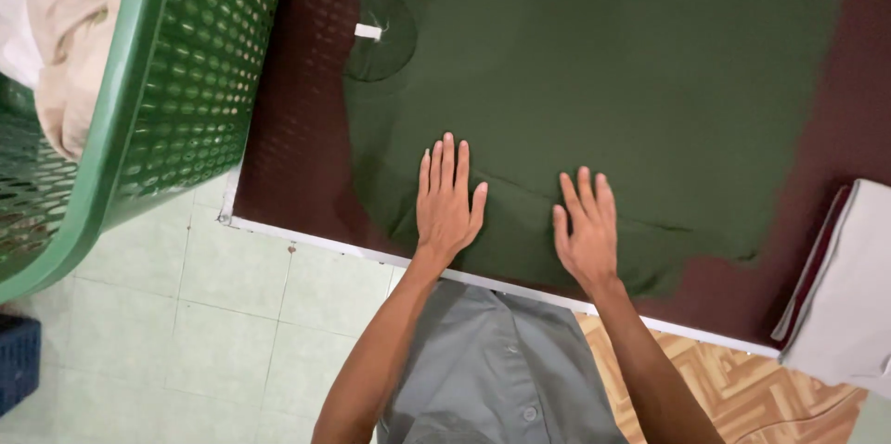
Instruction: Ironing and folding a green t-shirt on an ironing table in a laundry shop.
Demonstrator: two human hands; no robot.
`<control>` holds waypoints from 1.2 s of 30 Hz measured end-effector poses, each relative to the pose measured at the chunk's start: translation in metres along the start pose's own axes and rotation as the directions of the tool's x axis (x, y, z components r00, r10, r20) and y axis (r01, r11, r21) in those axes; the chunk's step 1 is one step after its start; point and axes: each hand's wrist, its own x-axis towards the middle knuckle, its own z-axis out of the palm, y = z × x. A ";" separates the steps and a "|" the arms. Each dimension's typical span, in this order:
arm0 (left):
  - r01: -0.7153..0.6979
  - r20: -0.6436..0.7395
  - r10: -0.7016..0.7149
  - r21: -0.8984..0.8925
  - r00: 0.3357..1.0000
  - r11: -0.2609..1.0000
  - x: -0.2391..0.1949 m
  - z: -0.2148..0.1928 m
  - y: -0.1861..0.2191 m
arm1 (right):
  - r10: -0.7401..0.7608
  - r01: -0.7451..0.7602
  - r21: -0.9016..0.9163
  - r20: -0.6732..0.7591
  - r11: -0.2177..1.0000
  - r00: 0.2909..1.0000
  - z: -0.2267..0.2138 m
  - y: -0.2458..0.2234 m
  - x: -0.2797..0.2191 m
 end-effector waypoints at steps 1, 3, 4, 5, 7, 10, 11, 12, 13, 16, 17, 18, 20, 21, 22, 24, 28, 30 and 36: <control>0.013 -0.002 -0.013 0.000 1.000 1.000 0.002 0.002 -0.002 | -0.011 0.011 0.002 0.006 1.000 1.000 0.001 -0.007 0.013; 0.083 -0.016 -0.083 0.015 0.996 0.996 0.007 0.005 -0.005 | -0.088 0.086 0.059 0.028 0.995 0.996 0.002 -0.022 0.041; 0.099 -0.021 -0.099 0.015 0.995 0.995 0.009 0.006 -0.007 | -0.103 0.101 0.061 0.035 0.993 0.994 0.005 -0.024 0.053; 0.151 -0.036 -0.151 -0.004 0.988 0.989 0.013 0.005 -0.010 | -0.117 0.107 0.107 0.090 0.988 0.989 0.008 -0.027 0.067; 0.218 -0.066 -0.219 -0.021 0.973 0.976 0.020 0.003 -0.017 | -0.157 0.134 0.157 0.142 0.978 0.977 0.016 -0.033 0.097; 0.310 -0.116 -0.307 0.012 0.945 0.951 0.031 -0.003 -0.025 | -0.270 0.253 0.146 0.116 0.956 0.956 0.025 -0.042 0.144; 0.338 -0.131 -0.334 0.015 0.933 0.941 0.035 -0.005 -0.030 | -0.310 0.287 0.161 0.138 0.944 0.941 0.027 -0.047 0.161; 0.366 -0.146 -0.360 0.018 0.921 0.930 0.039 -0.007 -0.034 | -0.348 0.320 0.177 0.159 0.931 0.924 0.028 -0.052 0.178; 0.386 -0.163 -0.379 0.017 0.911 0.922 0.042 -0.007 -0.038 | -0.374 0.345 0.182 0.158 0.921 0.914 0.032 -0.054 0.192; 0.433 -0.202 -0.418 0.035 0.886 0.901 0.053 -0.006 -0.049 | -0.428 0.370 0.265 0.208 0.890 0.880 0.044 -0.062 0.236; 0.462 -0.213 -0.447 0.023 0.869 0.887 0.057 -0.008 -0.052 | -0.452 0.383 0.288 0.233 0.878 0.861 0.048 -0.065 0.252; 0.490 -0.224 -0.475 0.012 0.851 0.872 0.061 -0.008 -0.054 | -0.476 0.395 0.310 0.258 0.865 0.840 0.052 -0.067 0.267; 0.520 -0.262 -0.499 0.014 0.826 0.854 0.068 -0.010 -0.057 | -0.537 0.453 0.318 0.267 0.833 0.800 0.054 -0.075 0.300; 0.536 -0.284 -0.510 0.017 0.812 0.844 0.071 -0.010 -0.058 | -0.576 0.490 0.322 0.279 0.810 0.768 0.054 -0.078 0.314; 0.550 -0.294 -0.523 0.013 0.800 0.835 0.075 -0.008 -0.062 | -0.592 0.506 0.323 0.280 0.800 0.756 0.059 -0.082 0.331; 0.600 -0.330 -0.553 0.054 0.765 0.798 0.077 -0.004 -0.066 | -0.649 0.557 0.341 0.305 0.757 0.697 0.067 -0.087 0.359; 0.624 -0.355 -0.562 0.083 0.747 0.777 0.080 -0.002 -0.071 | -0.704 0.629 0.317 0.358 0.710 0.613 0.072 -0.095 0.398; 0.647 -0.427 -0.541 0.152 0.725 0.747 0.078 0.002 -0.070 | -0.771 0.716 0.301 0.349 0.630 0.532 0.067 -0.103 0.410; 0.725 -0.397 -0.664 0.006 0.634 0.689 0.075 0.008 -0.068 | -0.882 0.868 0.220 0.272 0.445 0.384 0.064 -0.103 0.443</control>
